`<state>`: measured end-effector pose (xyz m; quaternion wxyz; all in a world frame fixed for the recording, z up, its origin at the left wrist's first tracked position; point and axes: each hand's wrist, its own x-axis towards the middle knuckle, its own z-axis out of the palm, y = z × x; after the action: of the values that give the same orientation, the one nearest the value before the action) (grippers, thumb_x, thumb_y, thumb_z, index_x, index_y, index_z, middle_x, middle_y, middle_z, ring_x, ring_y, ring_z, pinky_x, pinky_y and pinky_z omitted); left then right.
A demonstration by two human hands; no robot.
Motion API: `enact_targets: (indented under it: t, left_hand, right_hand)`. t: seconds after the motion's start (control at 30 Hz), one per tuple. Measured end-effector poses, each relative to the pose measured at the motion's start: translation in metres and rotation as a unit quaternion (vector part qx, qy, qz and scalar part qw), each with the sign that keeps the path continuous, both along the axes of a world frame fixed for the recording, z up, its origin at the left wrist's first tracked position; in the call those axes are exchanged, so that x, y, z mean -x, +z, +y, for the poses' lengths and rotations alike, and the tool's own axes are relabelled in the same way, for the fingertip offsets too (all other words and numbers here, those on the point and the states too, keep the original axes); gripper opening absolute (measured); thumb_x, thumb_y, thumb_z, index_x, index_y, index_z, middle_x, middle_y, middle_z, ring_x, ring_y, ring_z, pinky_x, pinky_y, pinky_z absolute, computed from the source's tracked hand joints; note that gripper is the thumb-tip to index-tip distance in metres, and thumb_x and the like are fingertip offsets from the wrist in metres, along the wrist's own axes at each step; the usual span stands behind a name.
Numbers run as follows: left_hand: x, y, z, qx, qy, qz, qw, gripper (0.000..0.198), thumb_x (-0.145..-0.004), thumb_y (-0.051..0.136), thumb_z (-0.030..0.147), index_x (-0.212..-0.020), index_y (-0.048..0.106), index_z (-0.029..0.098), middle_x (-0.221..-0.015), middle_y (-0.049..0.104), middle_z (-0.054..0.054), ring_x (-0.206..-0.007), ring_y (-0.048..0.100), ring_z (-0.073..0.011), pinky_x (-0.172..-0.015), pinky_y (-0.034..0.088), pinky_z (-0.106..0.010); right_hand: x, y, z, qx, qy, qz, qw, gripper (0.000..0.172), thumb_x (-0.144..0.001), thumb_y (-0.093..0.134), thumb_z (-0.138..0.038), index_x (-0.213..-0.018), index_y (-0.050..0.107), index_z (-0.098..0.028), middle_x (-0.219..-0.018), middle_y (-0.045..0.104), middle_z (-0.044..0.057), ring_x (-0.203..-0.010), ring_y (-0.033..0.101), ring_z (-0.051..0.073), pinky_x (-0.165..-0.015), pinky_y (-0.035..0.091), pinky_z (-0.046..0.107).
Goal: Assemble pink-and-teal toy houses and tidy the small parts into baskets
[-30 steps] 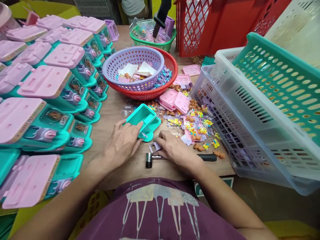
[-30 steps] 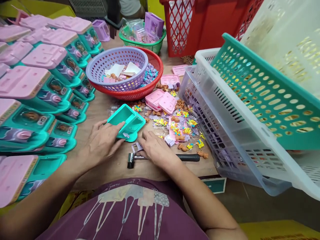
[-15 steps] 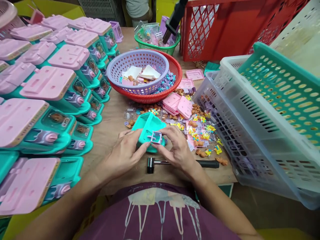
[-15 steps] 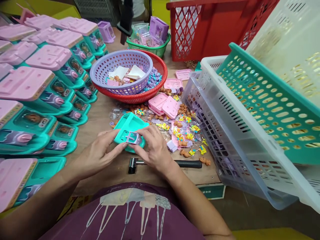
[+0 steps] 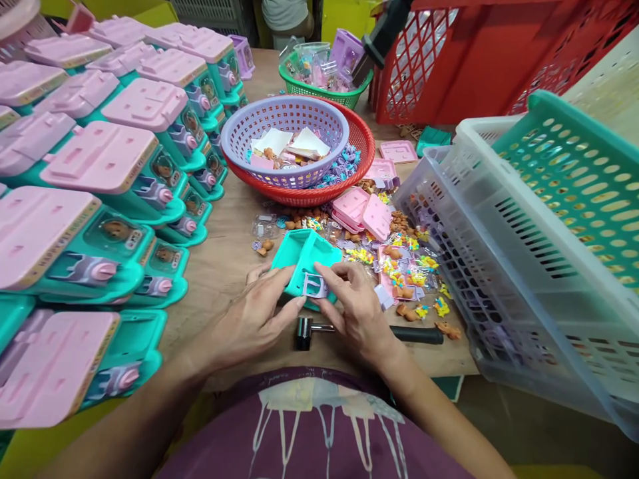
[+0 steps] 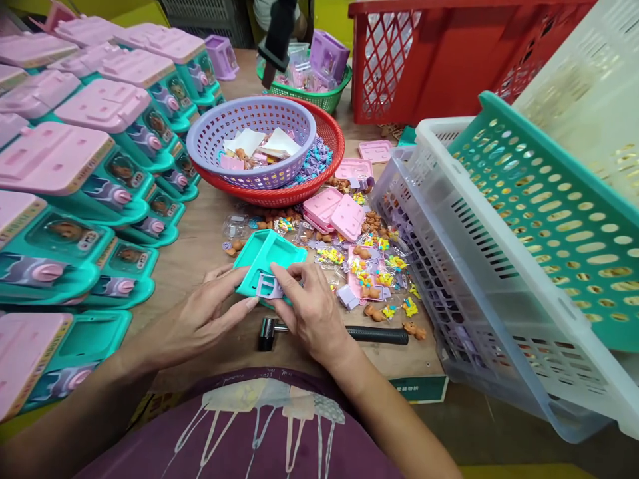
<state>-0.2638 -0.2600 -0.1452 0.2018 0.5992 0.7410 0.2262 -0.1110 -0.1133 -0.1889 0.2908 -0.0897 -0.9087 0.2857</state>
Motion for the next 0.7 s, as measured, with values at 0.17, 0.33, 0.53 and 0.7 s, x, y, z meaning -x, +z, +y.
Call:
enact_targets:
  t: [0.17,0.33,0.53,0.7]
  left_hand:
    - [0.003,0.000,0.001,0.005,0.008,-0.021,1.000,0.028,-0.097,0.040,0.033,-0.116,0.056,0.020,-0.114,0.064,-0.009,-0.110,0.057,-0.0242,-0.100,0.043,-0.040]
    - [0.003,0.006,0.003,0.040,0.064,-0.047,0.996,0.026,-0.097,0.040,0.040,-0.098,0.056,0.020,-0.095,0.062,-0.006,-0.094,0.057,-0.0228,-0.087,0.044,-0.037]
    - [0.004,0.010,0.002,0.067,0.093,0.013,0.993,0.026,-0.096,0.041,0.044,-0.082,0.045,0.022,-0.077,0.051,-0.001,-0.079,0.050,-0.0221,-0.075,0.037,-0.036]
    - [0.000,0.005,0.002,0.083,0.068,0.036,0.994,0.026,-0.097,0.039,0.043,-0.086,0.049,0.021,-0.082,0.052,-0.003,-0.082,0.051,-0.0224,-0.078,0.038,-0.037]
  right_hand:
    - [-0.019,0.014,0.024,0.058,0.033,0.010,0.998,0.043,-0.093,0.059,-0.018,-0.134,0.054,-0.028,-0.093,0.049,0.003,-0.085,0.049,0.017,-0.073,0.045,0.031]
    - [-0.040,0.018,0.046,-0.073,0.056,-0.171,0.981,0.040,-0.095,0.048,-0.011,-0.128,0.061,-0.030,-0.088,0.049,0.004,-0.077,0.045,0.016,-0.065,0.038,0.029]
    - [-0.043,0.014,0.042,-0.097,0.070,-0.275,0.954,0.046,-0.094,0.042,-0.007,-0.131,0.057,-0.030,-0.115,0.054,0.009,-0.099,0.051,0.022,-0.083,0.044,0.036]
    - [-0.044,0.016,0.034,-0.080,0.009,-0.282,0.956,0.038,-0.092,0.061,-0.041,-0.124,0.059,-0.020,-0.112,0.057,0.012,-0.101,0.053,0.026,-0.087,0.048,0.043]
